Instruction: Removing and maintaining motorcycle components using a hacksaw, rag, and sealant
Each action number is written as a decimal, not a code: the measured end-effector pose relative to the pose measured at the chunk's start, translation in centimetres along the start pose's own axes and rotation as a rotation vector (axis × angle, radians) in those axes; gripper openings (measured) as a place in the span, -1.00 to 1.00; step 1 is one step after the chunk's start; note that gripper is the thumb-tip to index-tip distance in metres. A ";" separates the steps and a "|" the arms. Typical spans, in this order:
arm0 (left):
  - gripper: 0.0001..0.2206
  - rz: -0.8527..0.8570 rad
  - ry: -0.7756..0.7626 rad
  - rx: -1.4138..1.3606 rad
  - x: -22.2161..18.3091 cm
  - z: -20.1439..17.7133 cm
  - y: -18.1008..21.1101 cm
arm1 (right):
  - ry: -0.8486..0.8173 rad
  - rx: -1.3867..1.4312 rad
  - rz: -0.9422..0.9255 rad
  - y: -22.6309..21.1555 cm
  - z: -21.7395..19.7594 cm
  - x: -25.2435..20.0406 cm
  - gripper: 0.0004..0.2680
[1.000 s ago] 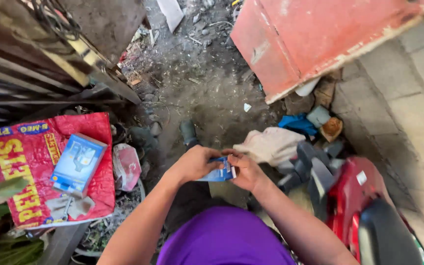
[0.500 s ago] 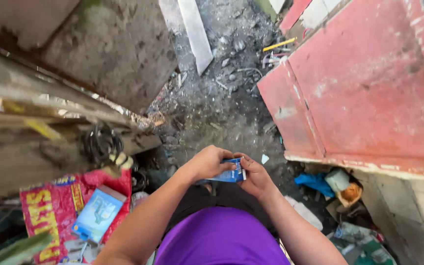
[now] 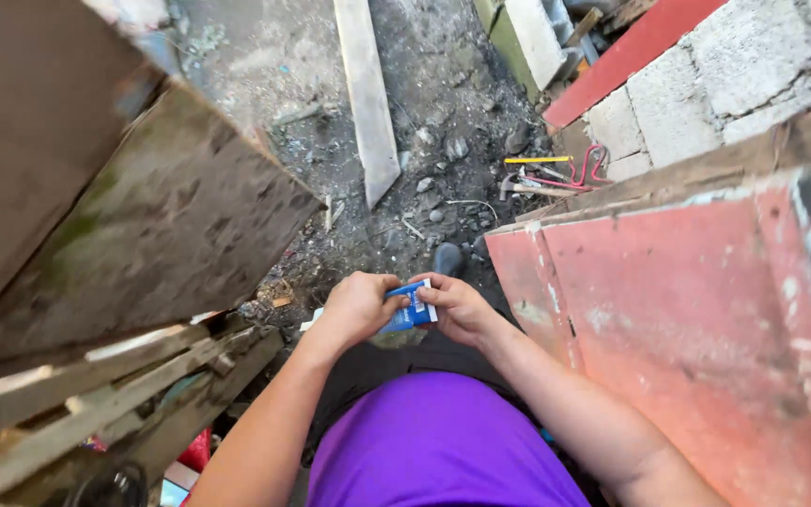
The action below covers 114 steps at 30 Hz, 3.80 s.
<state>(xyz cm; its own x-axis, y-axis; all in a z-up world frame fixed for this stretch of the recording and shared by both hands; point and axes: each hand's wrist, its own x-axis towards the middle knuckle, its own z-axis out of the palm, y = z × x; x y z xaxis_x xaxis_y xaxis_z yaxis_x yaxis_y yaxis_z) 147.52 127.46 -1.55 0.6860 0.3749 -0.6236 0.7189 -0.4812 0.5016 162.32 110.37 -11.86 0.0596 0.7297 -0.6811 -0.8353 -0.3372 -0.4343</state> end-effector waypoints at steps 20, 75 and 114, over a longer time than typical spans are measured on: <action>-0.71 -0.075 -0.252 0.059 31.6 -3.1 -0.6 | 0.684 -0.776 0.212 -10.0 -32.1 29.0 -0.75; -0.60 -0.716 0.190 -0.493 16.4 -1.6 1.3 | 0.160 -3.000 1.042 -41.6 -54.0 20.7 -0.56; -0.79 -1.411 0.901 -1.269 -16.4 19.4 1.5 | -1.210 -1.611 -0.194 -19.7 17.2 -5.3 -0.81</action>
<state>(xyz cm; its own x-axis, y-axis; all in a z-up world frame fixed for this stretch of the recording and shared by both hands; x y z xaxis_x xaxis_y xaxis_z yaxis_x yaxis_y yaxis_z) 135.21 105.23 -2.21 -0.6941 0.2921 -0.6580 0.0724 0.9377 0.3399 169.05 123.36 10.46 -0.8250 0.5284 -0.2004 0.3285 0.1598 -0.9309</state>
